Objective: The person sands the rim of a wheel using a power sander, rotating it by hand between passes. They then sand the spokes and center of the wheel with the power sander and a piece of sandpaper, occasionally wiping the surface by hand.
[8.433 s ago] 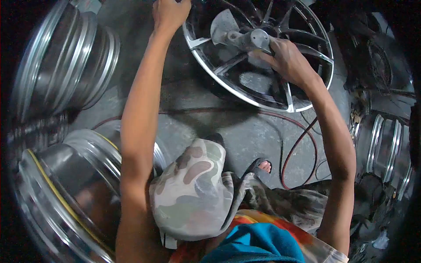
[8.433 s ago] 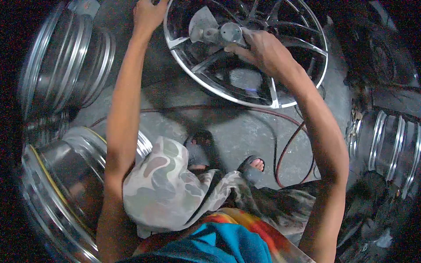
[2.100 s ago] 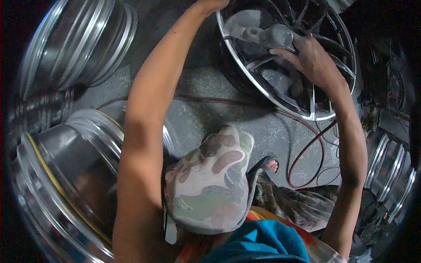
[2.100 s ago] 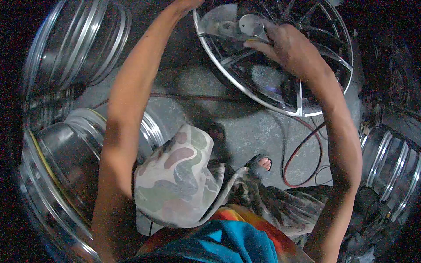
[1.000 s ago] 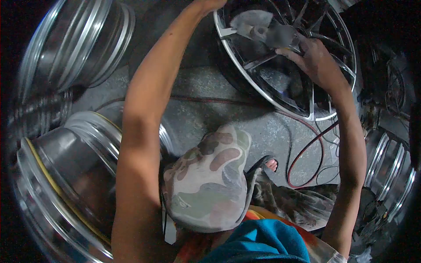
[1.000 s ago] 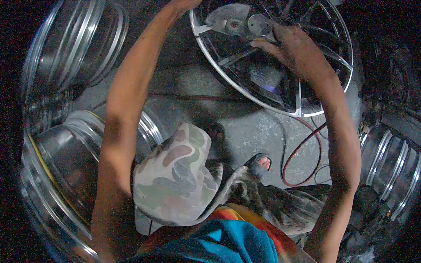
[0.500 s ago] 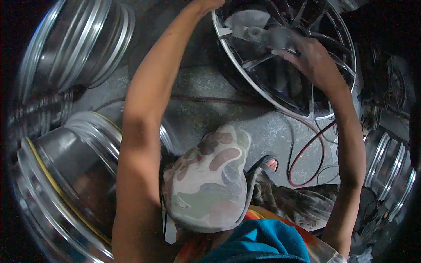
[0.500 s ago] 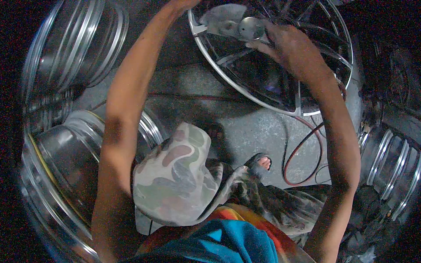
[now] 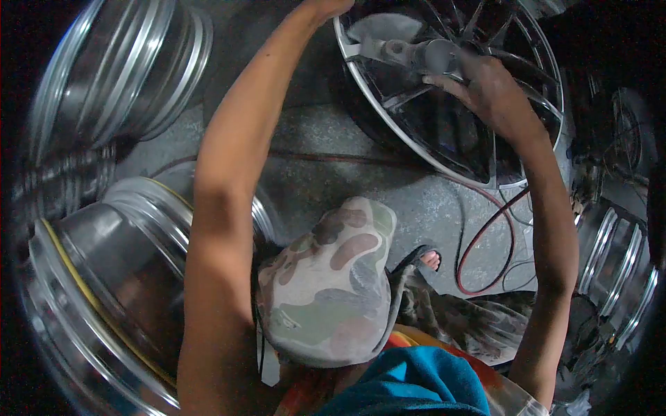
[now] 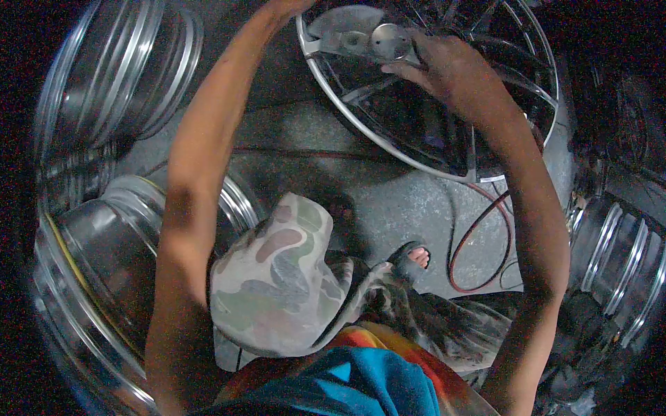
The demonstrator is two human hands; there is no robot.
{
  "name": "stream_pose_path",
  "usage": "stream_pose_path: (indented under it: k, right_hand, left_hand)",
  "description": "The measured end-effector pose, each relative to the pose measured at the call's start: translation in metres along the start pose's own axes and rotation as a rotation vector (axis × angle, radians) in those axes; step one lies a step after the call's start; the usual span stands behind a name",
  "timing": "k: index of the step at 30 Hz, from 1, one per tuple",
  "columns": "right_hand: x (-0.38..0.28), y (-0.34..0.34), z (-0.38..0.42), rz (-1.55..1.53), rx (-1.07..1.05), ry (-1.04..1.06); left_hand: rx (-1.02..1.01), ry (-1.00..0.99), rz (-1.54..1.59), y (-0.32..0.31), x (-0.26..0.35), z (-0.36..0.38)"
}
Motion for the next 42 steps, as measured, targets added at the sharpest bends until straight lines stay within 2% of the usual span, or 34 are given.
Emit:
stream_pose_path:
  k: [9, 11, 12, 14, 15, 17, 18, 19, 20, 21, 22, 23, 24, 26, 27, 28, 29, 30, 31, 33, 34, 37, 38, 40, 41, 42]
  right_hand:
    - [0.012, 0.009, 0.005, 0.03, -0.047, -0.101]
    - [0.021, 0.005, 0.009, 0.013, -0.29, -0.287]
    - [0.019, 0.01, 0.015, 0.014, -0.284, -0.292]
    - [-0.001, 0.036, 0.024, 0.066, -0.092, -0.102]
    - [-0.004, 0.046, 0.031, 0.071, -0.08, -0.109]
    - [-0.003, 0.065, 0.048, -0.004, -0.1, -0.174]
    - [-0.005, 0.075, 0.058, 0.0, -0.088, -0.186]
    - [-0.004, 0.083, 0.07, -0.068, -0.073, -0.241]
    - [-0.003, 0.09, 0.083, -0.14, -0.06, -0.293]
    - [-0.005, 0.097, 0.1, -0.141, -0.053, -0.299]
    - [-0.003, 0.099, 0.121, -0.018, -0.135, -0.352]
    - [-0.003, 0.1, 0.136, 0.107, -0.215, -0.403]
    - [-0.009, 0.106, 0.141, 0.104, -0.208, -0.406]
    - [-0.001, 0.103, 0.168, -0.259, -0.317, -0.762]
    - [-0.004, 0.104, 0.181, -0.272, -0.303, -0.762]
    - [-0.007, 0.107, 0.196, -0.217, -0.292, -0.794]
    - [-0.009, 0.108, 0.214, -0.162, -0.282, -0.827]
    - [-0.005, 0.102, 0.247, -0.04, -0.207, -0.672]
    - [-0.007, 0.104, 0.25, -0.047, -0.194, -0.679]
    - [-0.016, 0.099, 0.25, -0.199, -0.32, -0.719]
    - [-0.016, 0.095, 0.246, -0.266, -0.415, -0.828]
    - [-0.018, 0.1, 0.257, -0.146, -0.398, -0.786]
    - [-0.019, 0.105, 0.256, -0.146, -0.392, -0.798]
    - [-0.02, 0.108, 0.256, -0.231, -0.475, -0.895]
    - [-0.019, 0.104, 0.268, -0.229, -0.474, -0.901]
    - [-0.017, 0.108, 0.279, -0.173, -0.306, -0.807]
  left_hand:
    - [-0.019, 0.04, 0.072, 0.005, 0.013, 0.011]
    - [-0.002, 0.068, 0.085, 0.002, 0.007, 0.007]
    - [-0.005, 0.061, 0.082, 0.004, 0.01, 0.009]
    - [-0.031, 0.115, 0.09, 0.011, 0.017, 0.022]
    - [-0.033, 0.101, 0.085, 0.012, 0.023, 0.03]
    - [0.102, 0.156, 0.064, 0.021, 0.024, 0.054]
    - [0.073, 0.137, 0.24, 0.022, 0.026, 0.065]
    - [0.042, 0.121, 0.415, 0.023, 0.031, 0.08]
    - [0.036, 0.146, 0.431, 0.028, 0.047, 0.106]
    - [0.031, 0.172, 0.446, 0.034, 0.064, 0.133]
    - [0.027, 0.168, 0.441, 0.033, 0.069, 0.153]
    - [0.009, 0.281, 0.539, 0.024, 0.059, 0.172]
    - [-0.007, 0.396, 0.635, 0.013, 0.047, 0.184]
    - [-0.041, 0.334, 0.657, 0.002, 0.028, 0.192]
    - [-0.077, 0.277, 0.676, -0.003, 0.03, 0.193]
    - [-0.018, 0.318, 0.675, 0.002, 0.038, 0.198]
    - [-0.022, 0.311, 0.663, 0.006, 0.045, 0.196]
    - [-0.041, 0.261, 0.644, 0.01, 0.055, 0.193]
    - [-0.06, 0.21, 0.625, 0.012, 0.064, 0.19]
    - [-0.053, 0.236, 0.626, 0.015, 0.056, 0.181]
    - [-0.041, 0.267, 0.643, 0.017, 0.047, 0.174]
    - [0.024, 0.346, 0.624, 0.026, 0.034, 0.152]
    - [0.048, 0.39, 0.613, 0.028, 0.03, 0.146]
    - [0.102, 0.346, 0.586, 0.037, 0.037, 0.13]
    - [0.168, 0.309, 0.559, 0.045, 0.039, 0.12]
    - [0.164, 0.31, 0.559, 0.049, 0.041, 0.108]
Point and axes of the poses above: each hand's wrist, its own z-axis away from the middle knuckle, its own y-axis out of the back of the hand, x = y × z, the point moved 8 cm from there along -z, towards the middle knuckle, and after that the axes turned 1 degree about y, right-handed, at the moved point
